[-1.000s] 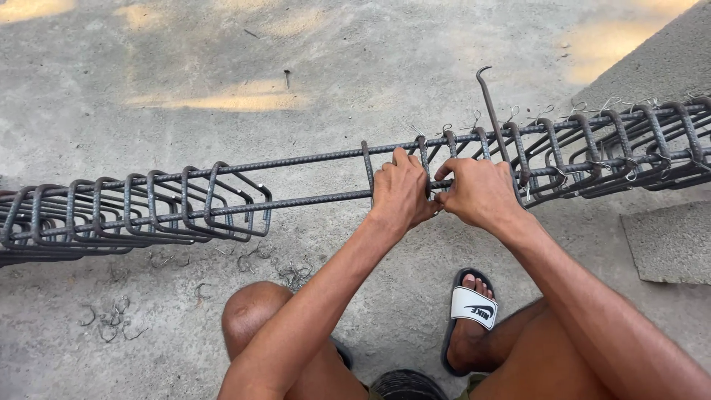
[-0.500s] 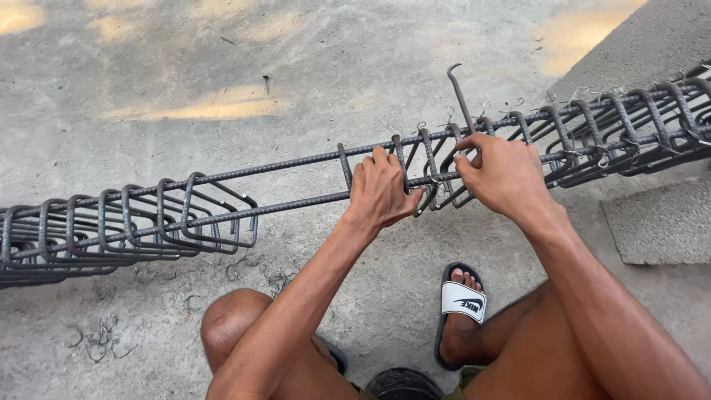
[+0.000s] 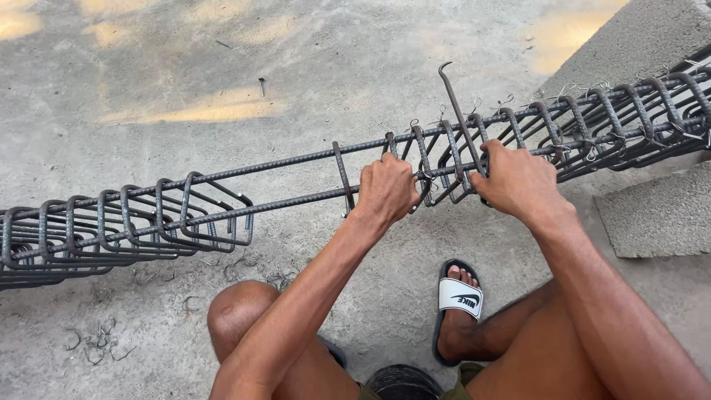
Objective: Tying rebar stirrups to longitudinal bars using wire ties and a manual twisting tool
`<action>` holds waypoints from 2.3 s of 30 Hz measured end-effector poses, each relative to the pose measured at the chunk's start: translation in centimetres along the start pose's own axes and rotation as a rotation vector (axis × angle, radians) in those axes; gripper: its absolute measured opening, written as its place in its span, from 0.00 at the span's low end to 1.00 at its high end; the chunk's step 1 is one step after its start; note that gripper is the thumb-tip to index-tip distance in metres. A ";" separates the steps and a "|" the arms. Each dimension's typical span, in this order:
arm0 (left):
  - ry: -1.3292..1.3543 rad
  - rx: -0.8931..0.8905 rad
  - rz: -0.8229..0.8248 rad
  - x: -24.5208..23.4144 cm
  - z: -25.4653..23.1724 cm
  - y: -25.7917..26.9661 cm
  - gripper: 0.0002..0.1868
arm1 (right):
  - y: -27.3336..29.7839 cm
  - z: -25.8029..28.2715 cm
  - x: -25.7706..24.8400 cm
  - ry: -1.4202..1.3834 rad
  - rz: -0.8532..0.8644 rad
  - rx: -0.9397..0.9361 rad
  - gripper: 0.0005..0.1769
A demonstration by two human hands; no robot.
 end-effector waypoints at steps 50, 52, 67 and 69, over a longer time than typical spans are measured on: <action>0.345 -0.110 0.260 0.0 2.9 -3.4 0.18 | -0.8 0.2 1.3 0.079 0.058 -0.053 0.35; 0.335 -0.085 0.272 -0.8 3.1 -3.4 0.19 | -1.2 -0.1 1.5 0.060 0.056 -0.062 0.32; 0.238 0.122 0.231 -6.1 2.6 -1.6 0.16 | 4.7 2.1 -4.0 0.070 -0.043 -0.052 0.16; 0.216 0.127 0.297 -7.0 2.3 -1.7 0.16 | 8.0 3.2 -6.5 0.078 -0.065 -0.012 0.17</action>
Point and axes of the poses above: each hand's wrist, its own y-axis away from the middle knuckle, its own x-axis out of the palm, z = x × y, the point moved 2 cm from there along -y, towards the middle knuckle, and after that the axes turned 3 degrees about z, right-handed, at the moved point
